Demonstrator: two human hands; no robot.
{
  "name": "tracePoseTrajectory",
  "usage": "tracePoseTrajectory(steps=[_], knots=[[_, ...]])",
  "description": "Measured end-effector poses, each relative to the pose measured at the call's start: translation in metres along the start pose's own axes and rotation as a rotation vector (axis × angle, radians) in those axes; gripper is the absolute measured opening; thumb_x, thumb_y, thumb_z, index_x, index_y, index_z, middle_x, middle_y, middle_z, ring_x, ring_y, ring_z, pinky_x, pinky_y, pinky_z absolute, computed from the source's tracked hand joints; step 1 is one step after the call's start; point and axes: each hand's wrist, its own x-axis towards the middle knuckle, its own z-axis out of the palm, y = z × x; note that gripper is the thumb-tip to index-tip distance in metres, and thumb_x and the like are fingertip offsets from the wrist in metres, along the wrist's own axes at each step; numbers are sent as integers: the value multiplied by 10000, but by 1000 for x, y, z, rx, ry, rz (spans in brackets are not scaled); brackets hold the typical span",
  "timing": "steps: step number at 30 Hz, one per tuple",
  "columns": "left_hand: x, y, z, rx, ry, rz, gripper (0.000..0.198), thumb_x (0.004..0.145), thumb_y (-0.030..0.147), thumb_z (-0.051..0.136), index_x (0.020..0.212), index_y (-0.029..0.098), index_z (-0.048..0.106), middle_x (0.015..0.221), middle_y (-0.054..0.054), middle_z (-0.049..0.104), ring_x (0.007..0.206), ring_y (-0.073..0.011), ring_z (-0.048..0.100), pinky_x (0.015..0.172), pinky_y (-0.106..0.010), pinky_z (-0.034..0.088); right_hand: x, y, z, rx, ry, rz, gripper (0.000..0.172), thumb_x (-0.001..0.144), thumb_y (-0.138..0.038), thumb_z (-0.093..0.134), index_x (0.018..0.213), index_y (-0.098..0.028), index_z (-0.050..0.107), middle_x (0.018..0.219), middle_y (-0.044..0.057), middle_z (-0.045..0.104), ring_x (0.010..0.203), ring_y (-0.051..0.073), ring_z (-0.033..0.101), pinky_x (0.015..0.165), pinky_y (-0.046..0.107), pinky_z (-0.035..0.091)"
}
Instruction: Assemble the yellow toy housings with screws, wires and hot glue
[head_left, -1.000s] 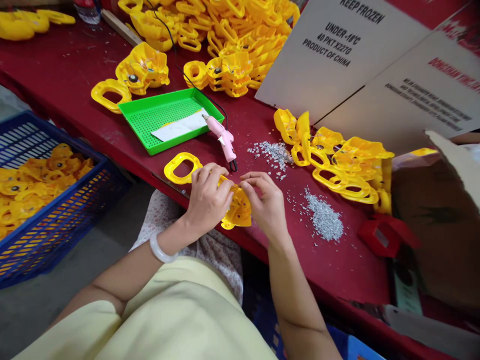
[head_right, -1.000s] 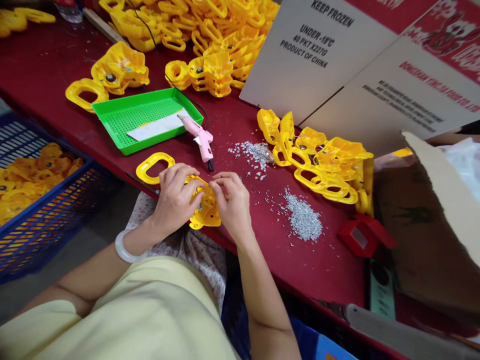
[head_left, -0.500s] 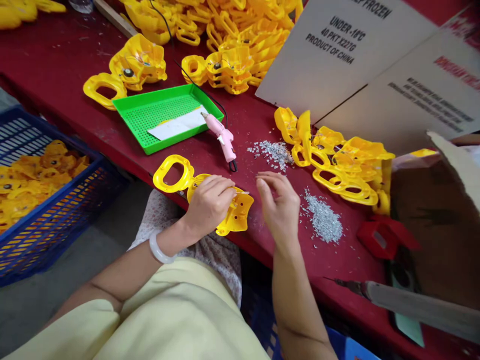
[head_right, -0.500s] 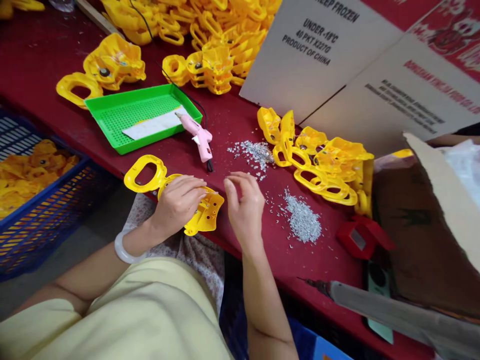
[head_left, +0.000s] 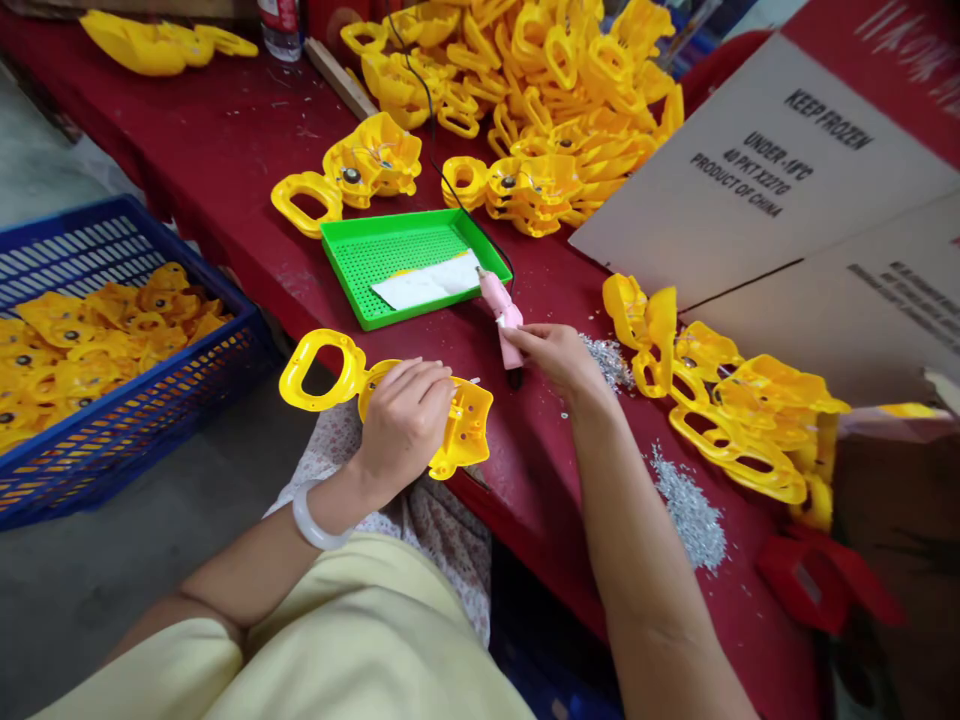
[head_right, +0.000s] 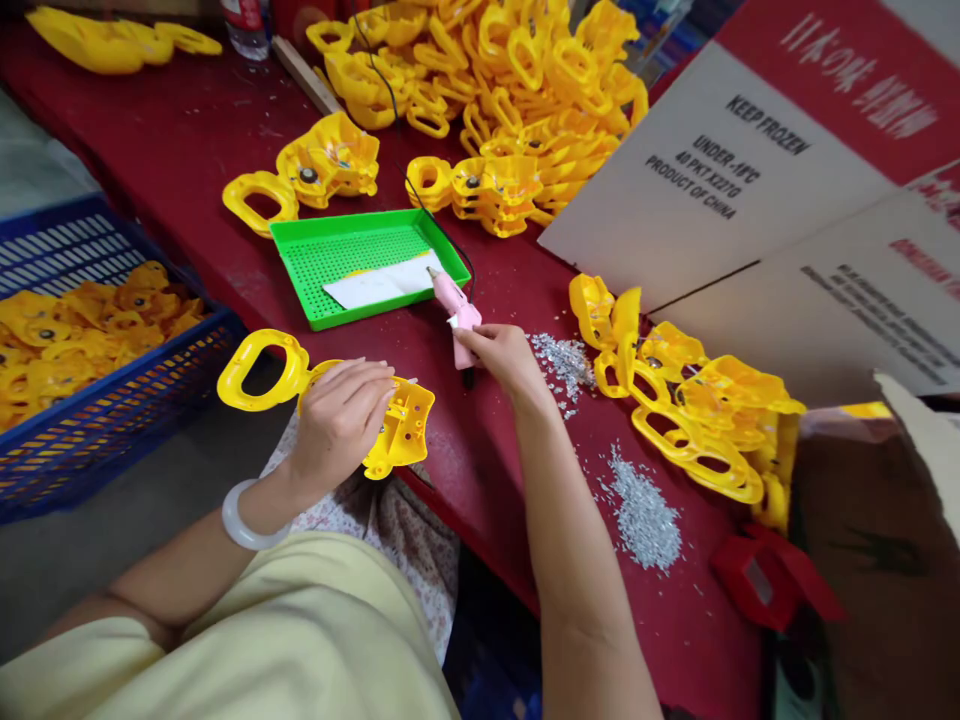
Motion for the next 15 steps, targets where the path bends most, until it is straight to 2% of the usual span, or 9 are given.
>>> tracePoseTrajectory(steps=[4,6,9,11,13,15], knots=[[3,-11,-3,56,49,-58,130,895,90,534,879,108,662,958,-86,743,927,-211,702,933,-392,553,-3,1,-4,103,-6,8,385,658,-534,681,662,-152,628,490,-25,465,463,91,413,442,243,307],[4,-17,-5,93,64,-95,133,894,90,531,871,109,661,942,-88,742,915,-211,700,921,-387,550,-8,1,-9,161,6,-3,368,642,-529,677,715,-173,615,545,-15,511,481,107,467,433,243,349],[5,-26,-10,160,85,-157,141,902,112,525,862,117,661,909,-83,742,875,-214,701,855,-375,551,-21,-4,-17,331,7,-42,340,584,-401,732,827,-199,607,723,7,622,569,115,561,466,226,436],[5,-30,-13,199,104,-205,146,910,135,526,857,123,662,889,-74,743,850,-216,702,810,-370,544,-33,-8,-21,447,-97,-51,361,572,-335,746,883,-207,614,830,25,663,549,99,550,408,207,399],[5,-34,-15,226,110,-246,154,918,151,522,862,128,664,895,-68,745,854,-214,703,796,-366,531,-44,-12,-23,492,-254,-55,384,595,-329,740,942,-207,629,911,48,682,479,74,485,340,207,308],[6,-36,-16,243,110,-272,167,924,149,510,856,129,662,901,-66,746,863,-209,704,798,-362,517,-55,-15,-21,468,-369,-70,402,629,-325,734,1000,-197,643,888,54,686,434,59,423,337,221,272]])
